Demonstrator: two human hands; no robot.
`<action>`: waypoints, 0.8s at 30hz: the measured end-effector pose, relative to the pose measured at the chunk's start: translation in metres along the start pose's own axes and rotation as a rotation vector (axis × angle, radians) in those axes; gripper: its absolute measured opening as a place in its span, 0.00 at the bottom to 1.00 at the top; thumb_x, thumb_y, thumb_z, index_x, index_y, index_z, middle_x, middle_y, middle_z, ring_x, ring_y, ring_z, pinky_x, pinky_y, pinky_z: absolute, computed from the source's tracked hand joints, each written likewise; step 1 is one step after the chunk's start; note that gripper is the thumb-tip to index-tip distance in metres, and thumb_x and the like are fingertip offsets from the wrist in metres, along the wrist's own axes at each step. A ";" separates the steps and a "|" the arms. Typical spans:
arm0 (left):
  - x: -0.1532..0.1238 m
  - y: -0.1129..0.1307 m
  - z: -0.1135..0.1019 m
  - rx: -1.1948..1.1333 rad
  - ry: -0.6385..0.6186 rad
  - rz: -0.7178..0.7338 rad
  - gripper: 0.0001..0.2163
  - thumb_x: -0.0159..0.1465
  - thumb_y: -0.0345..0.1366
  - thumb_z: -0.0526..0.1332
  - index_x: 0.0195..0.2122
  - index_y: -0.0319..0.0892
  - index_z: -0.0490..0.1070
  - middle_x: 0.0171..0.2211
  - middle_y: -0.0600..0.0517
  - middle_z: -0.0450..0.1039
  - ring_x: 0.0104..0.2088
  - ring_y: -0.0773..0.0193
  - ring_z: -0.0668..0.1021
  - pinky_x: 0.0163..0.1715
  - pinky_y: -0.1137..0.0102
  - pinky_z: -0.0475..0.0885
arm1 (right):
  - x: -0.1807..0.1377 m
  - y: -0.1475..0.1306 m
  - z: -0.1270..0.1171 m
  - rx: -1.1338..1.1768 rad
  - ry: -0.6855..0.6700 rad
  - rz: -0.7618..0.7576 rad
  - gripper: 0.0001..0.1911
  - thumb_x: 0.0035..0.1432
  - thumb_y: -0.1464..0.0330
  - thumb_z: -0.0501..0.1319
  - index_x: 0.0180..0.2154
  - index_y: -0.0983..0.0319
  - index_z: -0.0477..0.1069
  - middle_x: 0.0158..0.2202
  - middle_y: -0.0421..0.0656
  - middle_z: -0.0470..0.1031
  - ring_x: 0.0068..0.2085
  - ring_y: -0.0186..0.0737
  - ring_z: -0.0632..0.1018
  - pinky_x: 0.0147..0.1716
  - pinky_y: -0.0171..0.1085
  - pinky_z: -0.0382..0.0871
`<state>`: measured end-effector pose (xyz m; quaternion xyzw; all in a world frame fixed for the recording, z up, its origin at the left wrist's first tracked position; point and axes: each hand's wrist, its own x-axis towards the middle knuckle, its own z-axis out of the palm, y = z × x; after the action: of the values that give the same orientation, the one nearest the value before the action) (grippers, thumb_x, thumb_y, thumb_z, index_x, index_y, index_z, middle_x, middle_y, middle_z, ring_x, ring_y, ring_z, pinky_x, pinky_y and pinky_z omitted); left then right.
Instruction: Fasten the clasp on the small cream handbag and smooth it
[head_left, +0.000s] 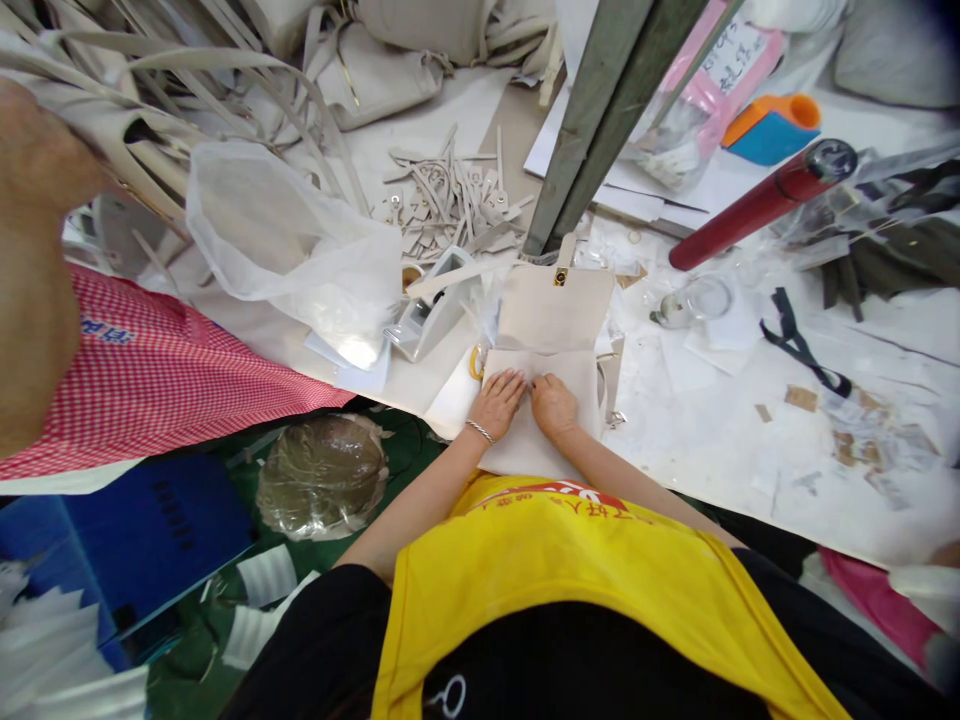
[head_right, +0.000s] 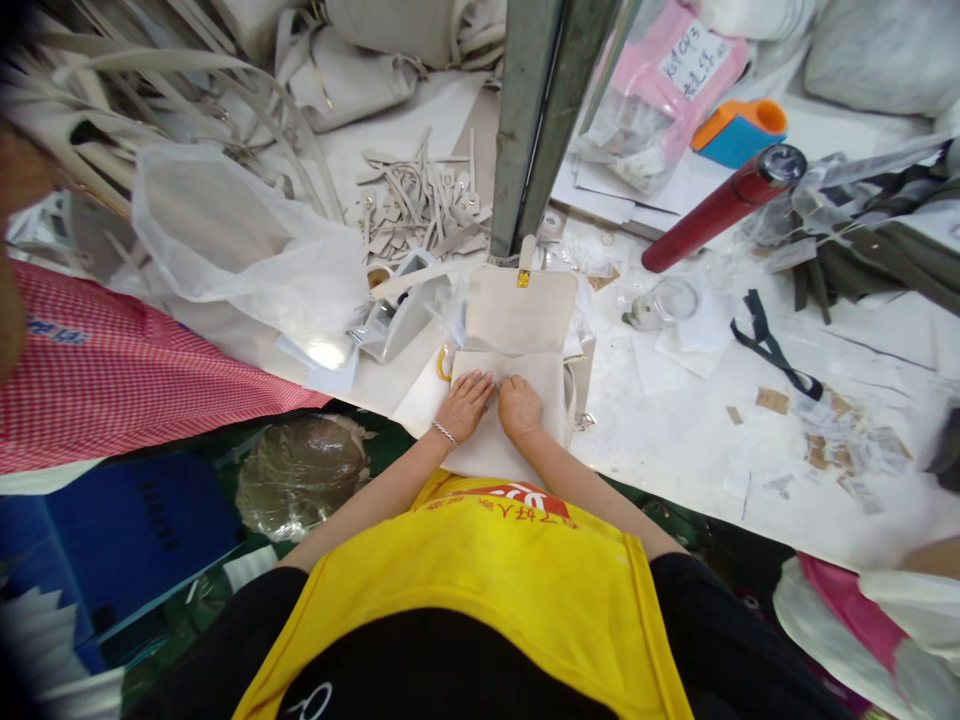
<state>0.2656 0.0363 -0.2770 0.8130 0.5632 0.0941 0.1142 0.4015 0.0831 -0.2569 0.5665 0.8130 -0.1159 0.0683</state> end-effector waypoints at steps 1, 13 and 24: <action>0.000 0.000 0.000 0.002 0.002 -0.001 0.19 0.61 0.33 0.46 0.54 0.39 0.53 0.58 0.49 0.48 0.59 0.59 0.48 0.56 0.57 0.52 | 0.001 0.000 0.000 -0.010 -0.005 -0.009 0.11 0.58 0.72 0.45 0.36 0.64 0.65 0.36 0.47 0.66 0.37 0.39 0.66 0.33 0.34 0.58; -0.001 -0.002 0.003 0.007 0.007 0.016 0.19 0.61 0.32 0.45 0.54 0.38 0.53 0.58 0.49 0.48 0.59 0.62 0.48 0.57 0.59 0.50 | 0.013 0.009 -0.003 -0.146 -0.051 -0.328 0.12 0.57 0.74 0.45 0.37 0.67 0.65 0.36 0.50 0.65 0.37 0.43 0.64 0.34 0.38 0.57; 0.000 -0.002 0.006 0.015 0.014 0.011 0.19 0.61 0.32 0.45 0.54 0.38 0.53 0.58 0.49 0.48 0.59 0.62 0.49 0.57 0.59 0.50 | 0.019 0.012 -0.004 -0.198 -0.103 -0.495 0.15 0.57 0.74 0.42 0.40 0.70 0.63 0.35 0.52 0.64 0.36 0.46 0.63 0.31 0.39 0.56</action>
<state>0.2658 0.0365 -0.2830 0.8163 0.5600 0.0962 0.1036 0.4059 0.1056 -0.2592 0.3345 0.9296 -0.0775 0.1341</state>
